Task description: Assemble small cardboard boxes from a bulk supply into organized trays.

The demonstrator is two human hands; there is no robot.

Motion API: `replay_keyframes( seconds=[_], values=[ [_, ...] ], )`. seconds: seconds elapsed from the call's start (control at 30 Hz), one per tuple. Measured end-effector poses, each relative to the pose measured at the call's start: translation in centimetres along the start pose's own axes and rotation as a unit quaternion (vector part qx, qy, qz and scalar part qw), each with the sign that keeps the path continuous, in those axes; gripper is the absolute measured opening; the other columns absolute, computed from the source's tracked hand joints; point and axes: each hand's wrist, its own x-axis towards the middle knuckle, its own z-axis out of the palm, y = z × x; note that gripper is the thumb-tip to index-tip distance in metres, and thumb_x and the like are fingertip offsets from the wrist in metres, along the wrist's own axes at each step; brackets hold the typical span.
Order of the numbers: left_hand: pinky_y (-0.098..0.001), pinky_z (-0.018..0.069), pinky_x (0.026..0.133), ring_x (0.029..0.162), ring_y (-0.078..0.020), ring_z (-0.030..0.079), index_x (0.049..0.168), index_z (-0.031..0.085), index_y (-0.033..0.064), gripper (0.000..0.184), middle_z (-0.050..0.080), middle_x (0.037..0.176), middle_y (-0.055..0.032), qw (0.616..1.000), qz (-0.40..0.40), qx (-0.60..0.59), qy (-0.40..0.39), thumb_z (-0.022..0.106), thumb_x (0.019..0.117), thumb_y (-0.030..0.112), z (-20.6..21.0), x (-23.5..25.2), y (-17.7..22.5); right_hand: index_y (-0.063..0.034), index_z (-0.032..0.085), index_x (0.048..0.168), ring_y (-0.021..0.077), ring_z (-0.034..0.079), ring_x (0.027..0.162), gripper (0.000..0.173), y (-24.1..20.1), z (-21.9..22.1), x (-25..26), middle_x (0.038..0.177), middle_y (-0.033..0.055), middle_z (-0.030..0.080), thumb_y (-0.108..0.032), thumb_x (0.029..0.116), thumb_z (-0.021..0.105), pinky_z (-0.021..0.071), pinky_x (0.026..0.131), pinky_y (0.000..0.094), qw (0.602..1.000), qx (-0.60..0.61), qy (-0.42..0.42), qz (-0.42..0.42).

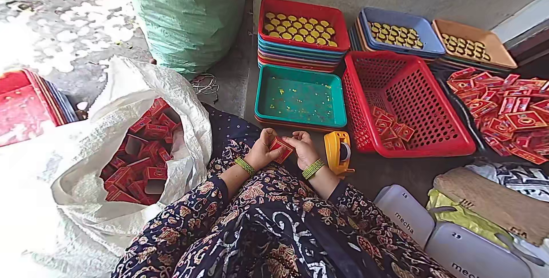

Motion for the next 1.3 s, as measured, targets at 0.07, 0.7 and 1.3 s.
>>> replay_keyframes(
  seconds=[0.07, 0.7, 1.3],
  values=[
    [-0.039, 0.0627, 0.078, 0.085, -0.0171, 0.073, 0.13, 0.04, 0.0033, 0.053, 0.071, 0.1, -0.0091, 1.0, 0.001, 0.006, -0.01, 0.071, 0.0905, 0.021, -0.1, -0.1, 0.0, -0.0045, 0.055, 0.121, 0.0208, 0.063, 0.088, 0.039, -0.1, -0.4, 0.2, 0.101, 0.0121, 0.062, -0.008, 0.0887, 0.077, 0.0556, 0.079, 0.0402, 1.0, -0.016, -0.01, -0.012],
    [-0.0431, 0.0651, 0.077, 0.096, -0.0241, 0.073, 0.152, 0.027, 0.0069, 0.061, 0.063, 0.126, -0.0126, 0.992, -0.115, -0.043, 0.02, 0.054, 0.0972, 0.012, 0.4, 0.5, 0.7, -0.002, 0.065, 0.126, 0.0374, 0.061, 0.12, 0.036, -6.9, -13.9, 2.9, 0.124, 0.0192, 0.066, -0.024, 0.0977, 0.067, 0.0468, 0.107, 0.0557, 0.8, -0.481, 0.197, -0.299],
    [-0.0424, 0.0661, 0.075, 0.095, -0.0245, 0.074, 0.147, 0.032, 0.0017, 0.054, 0.064, 0.122, -0.0133, 0.989, -0.137, -0.043, 0.037, 0.05, 0.0965, 0.006, 0.2, 1.0, 0.2, -0.0056, 0.06, 0.135, 0.0361, 0.062, 0.123, 0.032, 0.4, -4.7, 14.7, 0.128, 0.0179, 0.066, -0.008, 0.1049, 0.049, 0.0439, 0.109, 0.0553, 0.62, -0.722, -0.119, -0.284]
  ],
)
